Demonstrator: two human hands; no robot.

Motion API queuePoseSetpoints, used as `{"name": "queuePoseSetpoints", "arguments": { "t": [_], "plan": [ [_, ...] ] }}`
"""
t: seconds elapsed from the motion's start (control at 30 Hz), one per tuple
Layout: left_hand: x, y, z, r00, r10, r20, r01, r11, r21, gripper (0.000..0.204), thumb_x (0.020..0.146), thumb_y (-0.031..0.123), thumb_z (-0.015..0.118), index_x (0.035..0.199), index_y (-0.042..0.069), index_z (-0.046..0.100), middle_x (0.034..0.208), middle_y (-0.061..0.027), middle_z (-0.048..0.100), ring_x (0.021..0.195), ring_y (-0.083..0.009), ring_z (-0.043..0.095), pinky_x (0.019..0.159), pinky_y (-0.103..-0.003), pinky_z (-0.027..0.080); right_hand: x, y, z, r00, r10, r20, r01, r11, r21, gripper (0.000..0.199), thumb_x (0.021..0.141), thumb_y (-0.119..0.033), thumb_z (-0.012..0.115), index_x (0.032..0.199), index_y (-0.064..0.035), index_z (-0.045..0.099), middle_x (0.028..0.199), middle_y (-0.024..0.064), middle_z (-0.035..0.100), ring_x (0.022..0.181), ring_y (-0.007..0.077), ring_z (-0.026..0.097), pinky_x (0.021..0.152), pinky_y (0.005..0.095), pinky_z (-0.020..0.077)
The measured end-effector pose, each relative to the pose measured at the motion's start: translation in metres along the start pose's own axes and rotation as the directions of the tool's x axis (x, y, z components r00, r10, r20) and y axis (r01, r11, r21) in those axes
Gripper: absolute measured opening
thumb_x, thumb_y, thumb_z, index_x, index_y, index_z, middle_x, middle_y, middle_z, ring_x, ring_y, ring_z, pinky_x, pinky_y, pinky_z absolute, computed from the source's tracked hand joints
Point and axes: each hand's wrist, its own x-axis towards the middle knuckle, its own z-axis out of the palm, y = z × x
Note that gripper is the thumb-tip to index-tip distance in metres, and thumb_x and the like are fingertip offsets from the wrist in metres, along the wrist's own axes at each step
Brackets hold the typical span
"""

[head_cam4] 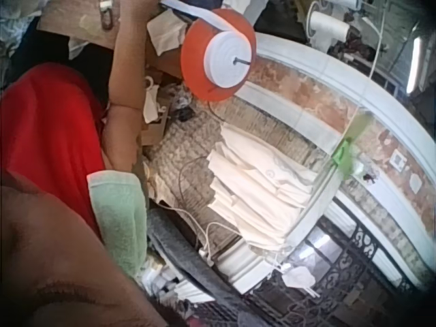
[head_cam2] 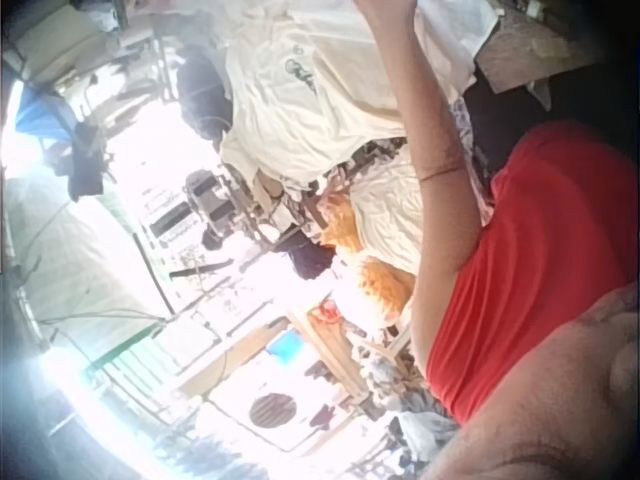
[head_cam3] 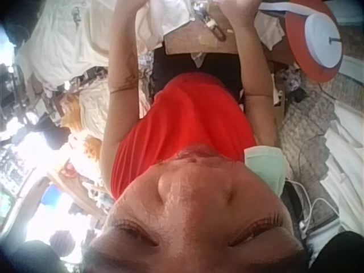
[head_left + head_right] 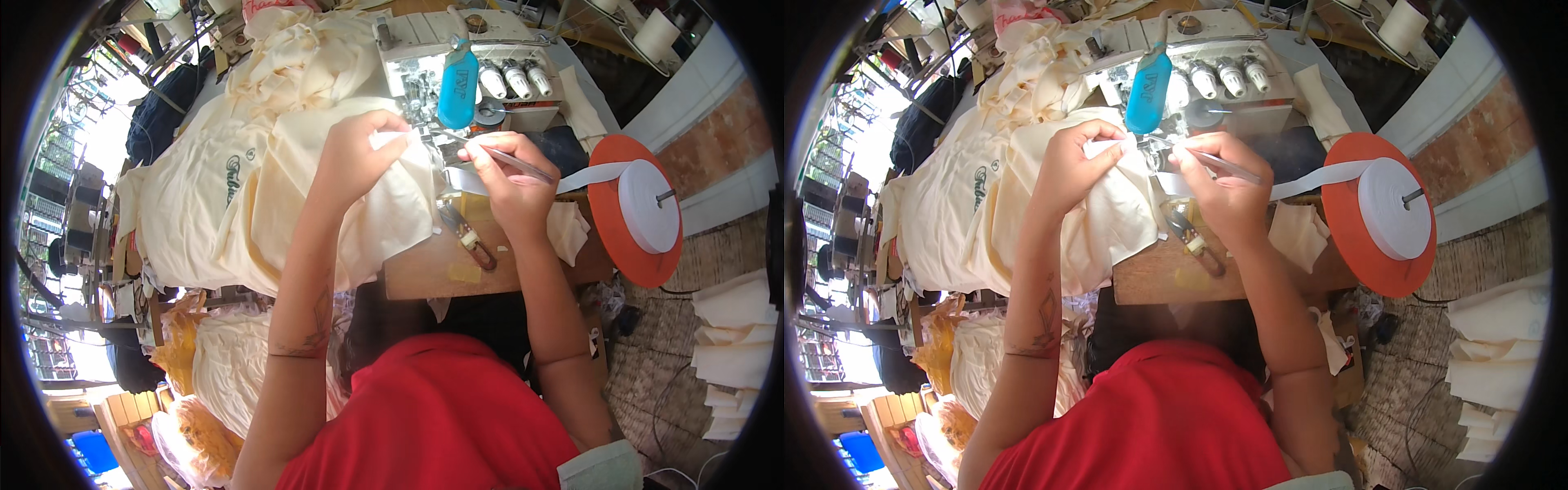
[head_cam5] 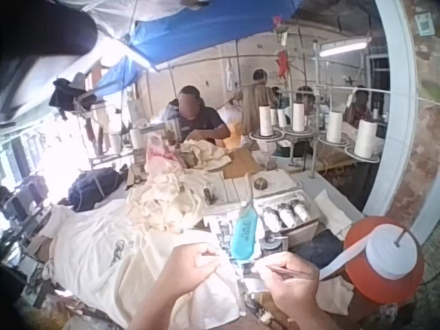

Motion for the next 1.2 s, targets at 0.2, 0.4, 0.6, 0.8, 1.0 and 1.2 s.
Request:
{"name": "queuePoseSetpoints", "arguments": {
  "t": [0.2, 0.4, 0.6, 0.8, 1.0, 1.2],
  "plan": [
    [0.006, -0.004, 0.003, 0.999, -0.030, 0.033, 0.032, 0.997, -0.064, 0.014, 0.088, 0.008, 0.072, 0.098, -0.001, 0.069, 0.092, -0.0030, 0.068, 0.090, -0.0112, 0.059, 0.089, -0.028, 0.047, 0.000, -0.004, 0.007, 0.987, 0.143, -0.066, -0.142, 0.989, 0.030, 0.007, 0.089, 0.005, 0.069, 0.096, 0.0051, 0.068, 0.091, 0.0080, 0.073, 0.083, 0.0123, 0.070, 0.077, 0.0257, 0.0564],
    [0.006, -0.011, 0.002, 0.999, -0.001, 0.052, 0.010, 0.985, -0.173, 0.017, 0.090, 0.012, 0.069, 0.101, -0.001, 0.069, 0.096, -0.0056, 0.071, 0.094, -0.0130, 0.064, 0.087, -0.028, 0.048, 0.007, 0.000, 0.004, 0.967, 0.253, -0.025, -0.244, 0.949, 0.200, 0.011, 0.089, 0.006, 0.068, 0.100, 0.0084, 0.066, 0.094, 0.0138, 0.073, 0.088, 0.0168, 0.072, 0.080, 0.0281, 0.0580],
    [0.007, -0.013, 0.002, 0.997, -0.006, 0.072, 0.024, 0.967, -0.253, 0.017, 0.090, 0.012, 0.070, 0.100, -0.001, 0.068, 0.096, -0.0050, 0.071, 0.093, -0.0119, 0.063, 0.087, -0.028, 0.048, 0.007, 0.007, 0.006, 0.959, 0.281, -0.029, -0.265, 0.930, 0.255, 0.010, 0.090, 0.007, 0.069, 0.099, 0.0082, 0.067, 0.094, 0.0147, 0.073, 0.087, 0.0183, 0.073, 0.081, 0.0290, 0.0586],
    [0.006, -0.011, -0.006, 0.988, -0.095, 0.119, 0.111, 0.984, -0.140, 0.013, 0.088, 0.005, 0.070, 0.100, 0.000, 0.067, 0.098, -0.0018, 0.066, 0.094, -0.0096, 0.058, 0.088, -0.026, 0.046, 0.001, 0.006, 0.004, 0.980, 0.187, -0.068, -0.174, 0.972, 0.158, 0.007, 0.088, 0.004, 0.070, 0.095, 0.0051, 0.068, 0.088, 0.0111, 0.074, 0.081, 0.0144, 0.072, 0.074, 0.0267, 0.0564],
    [0.008, 0.002, -0.001, 0.989, -0.140, 0.057, 0.140, 0.990, -0.006, 0.015, 0.084, 0.009, 0.070, 0.094, 0.000, 0.067, 0.090, -0.0028, 0.067, 0.086, -0.0094, 0.060, 0.081, -0.025, 0.048, 0.004, 0.009, 0.015, 0.978, 0.151, -0.145, -0.148, 0.989, 0.028, 0.006, 0.084, -0.001, 0.074, 0.085, 0.0005, 0.068, 0.076, 0.0021, 0.071, 0.070, 0.0050, 0.062, 0.064, 0.0222, 0.0495],
    [0.015, 0.000, -0.002, 0.984, -0.155, 0.087, 0.153, 0.988, 0.022, 0.016, 0.082, 0.011, 0.070, 0.091, -0.001, 0.067, 0.086, -0.0035, 0.068, 0.081, -0.0093, 0.060, 0.076, -0.025, 0.048, 0.012, 0.013, 0.020, 0.984, 0.116, -0.132, -0.133, 0.984, -0.122, 0.010, 0.080, -0.002, 0.076, 0.082, -0.0007, 0.066, 0.071, 0.0034, 0.069, 0.065, 0.0052, 0.061, 0.059, 0.0240, 0.0481]
  ]
}}
